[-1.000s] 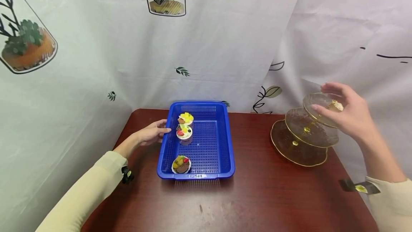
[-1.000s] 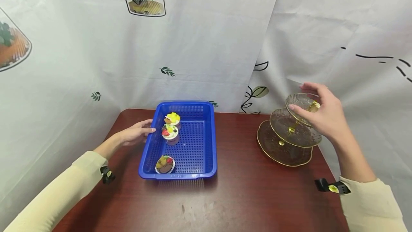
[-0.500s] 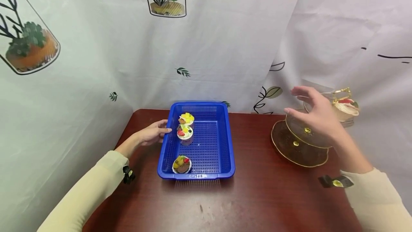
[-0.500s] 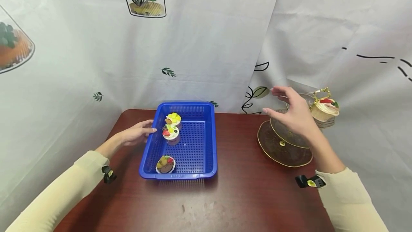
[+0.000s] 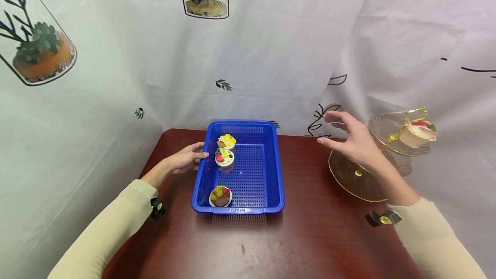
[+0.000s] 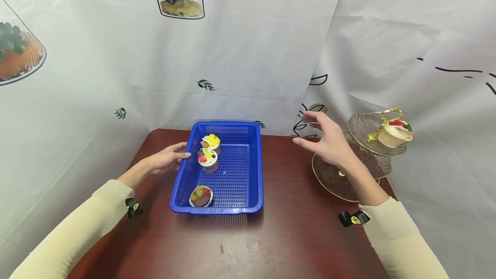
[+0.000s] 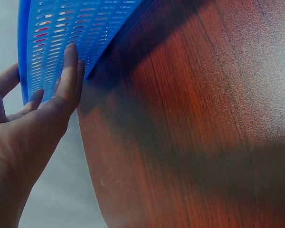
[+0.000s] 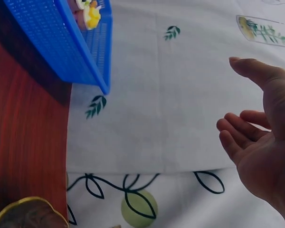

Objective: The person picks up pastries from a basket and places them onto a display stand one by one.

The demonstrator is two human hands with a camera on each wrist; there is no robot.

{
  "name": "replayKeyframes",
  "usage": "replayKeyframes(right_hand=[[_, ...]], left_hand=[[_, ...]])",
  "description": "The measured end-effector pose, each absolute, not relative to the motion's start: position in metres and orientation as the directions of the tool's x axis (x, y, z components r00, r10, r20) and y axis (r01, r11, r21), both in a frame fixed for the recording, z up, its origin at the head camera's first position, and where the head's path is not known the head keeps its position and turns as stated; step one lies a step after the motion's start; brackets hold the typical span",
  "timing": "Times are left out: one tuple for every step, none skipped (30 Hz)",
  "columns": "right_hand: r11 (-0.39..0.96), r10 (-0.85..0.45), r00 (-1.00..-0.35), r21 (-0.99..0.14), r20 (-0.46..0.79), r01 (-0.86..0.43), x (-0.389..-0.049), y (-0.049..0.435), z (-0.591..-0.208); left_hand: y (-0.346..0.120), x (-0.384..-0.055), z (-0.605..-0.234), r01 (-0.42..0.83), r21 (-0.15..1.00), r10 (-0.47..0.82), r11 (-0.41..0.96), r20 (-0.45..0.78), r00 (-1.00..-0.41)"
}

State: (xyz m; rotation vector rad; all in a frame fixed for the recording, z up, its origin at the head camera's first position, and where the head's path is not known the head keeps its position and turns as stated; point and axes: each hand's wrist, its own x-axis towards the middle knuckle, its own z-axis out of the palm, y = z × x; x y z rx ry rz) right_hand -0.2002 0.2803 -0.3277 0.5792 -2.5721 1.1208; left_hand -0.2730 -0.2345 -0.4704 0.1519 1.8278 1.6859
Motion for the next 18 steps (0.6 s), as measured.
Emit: replayKeyframes(right_hand=[[0.618,-0.254,-0.881,-0.633,0.4,-0.466,-0.201,0.278,-0.329],[0.614,-0.263,-0.877,-0.631,0.402,-0.473,-0.203,0.276,-0.329],[0.615,-0.268,-0.876,-0.629,0.4,-0.476,-0.204,0.273,-0.33],[0.612,-0.275,-0.875,-0.629,0.4,-0.48,-0.205,0.27,-0.33],[0.611,-0.282,-0.872,-0.626,0.401,-0.485,-0.206,0.268,-0.33],[0.61,-0.29,-0.868,-0.621,0.402,-0.492,-0.207,0.265,-0.33],[0.606,-0.299,-0.864,-0.619,0.406,-0.5,-0.208,0.263,-0.33],[0.603,-0.309,-0.858,-0.614,0.409,-0.51,-0.209,0.26,-0.33],[0.604,-0.317,-0.854,-0.607,0.412,-0.517,-0.21,0.258,-0.331],[0.6,-0.325,-0.849,-0.603,0.416,-0.525,-0.211,0.256,-0.331],[0.597,-0.333,-0.844,-0.599,0.42,-0.534,-0.212,0.254,-0.332],[0.592,-0.341,-0.839,-0.595,0.425,-0.543,-0.212,0.251,-0.333],[0.582,-0.349,-0.832,-0.595,0.432,-0.554,-0.213,0.249,-0.334],[0.576,-0.355,-0.827,-0.594,0.437,-0.561,-0.214,0.248,-0.336],[0.571,-0.358,-0.824,-0.595,0.439,-0.566,-0.214,0.246,-0.338],[0.566,-0.361,-0.822,-0.597,0.441,-0.569,-0.214,0.243,-0.339],[0.56,-0.363,-0.821,-0.601,0.441,-0.571,-0.215,0.241,-0.341],[0.552,-0.365,-0.82,-0.606,0.441,-0.572,-0.215,0.238,-0.343]], left_hand=[[-0.235,-0.273,-0.471,-0.329,0.929,0.488,0.17,-0.37,-0.791],[-0.235,-0.273,-0.471,-0.332,0.928,0.485,0.167,-0.371,-0.792],[-0.235,-0.273,-0.471,-0.337,0.927,0.482,0.161,-0.372,-0.793],[-0.235,-0.274,-0.471,-0.34,0.927,0.482,0.157,-0.372,-0.793],[-0.235,-0.274,-0.471,-0.341,0.927,0.48,0.155,-0.372,-0.794],[-0.235,-0.274,-0.47,-0.342,0.927,0.48,0.153,-0.372,-0.795],[-0.235,-0.274,-0.469,-0.343,0.928,0.481,0.149,-0.371,-0.795],[-0.236,-0.274,-0.469,-0.347,0.927,0.48,0.144,-0.372,-0.794],[-0.236,-0.274,-0.468,-0.348,0.926,0.481,0.144,-0.373,-0.793],[-0.236,-0.274,-0.467,-0.345,0.927,0.484,0.148,-0.372,-0.792],[-0.236,-0.273,-0.467,-0.343,0.927,0.486,0.153,-0.373,-0.791],[-0.236,-0.273,-0.466,-0.344,0.927,0.489,0.151,-0.373,-0.788],[-0.235,-0.273,-0.466,-0.345,0.926,0.492,0.152,-0.374,-0.786],[-0.235,-0.273,-0.466,-0.347,0.925,0.492,0.153,-0.376,-0.785],[-0.235,-0.273,-0.466,-0.347,0.925,0.494,0.154,-0.376,-0.784],[-0.234,-0.273,-0.466,-0.346,0.926,0.494,0.153,-0.375,-0.784],[-0.235,-0.273,-0.466,-0.346,0.926,0.497,0.151,-0.374,-0.783],[-0.235,-0.273,-0.467,-0.348,0.925,0.496,0.15,-0.375,-0.783]])
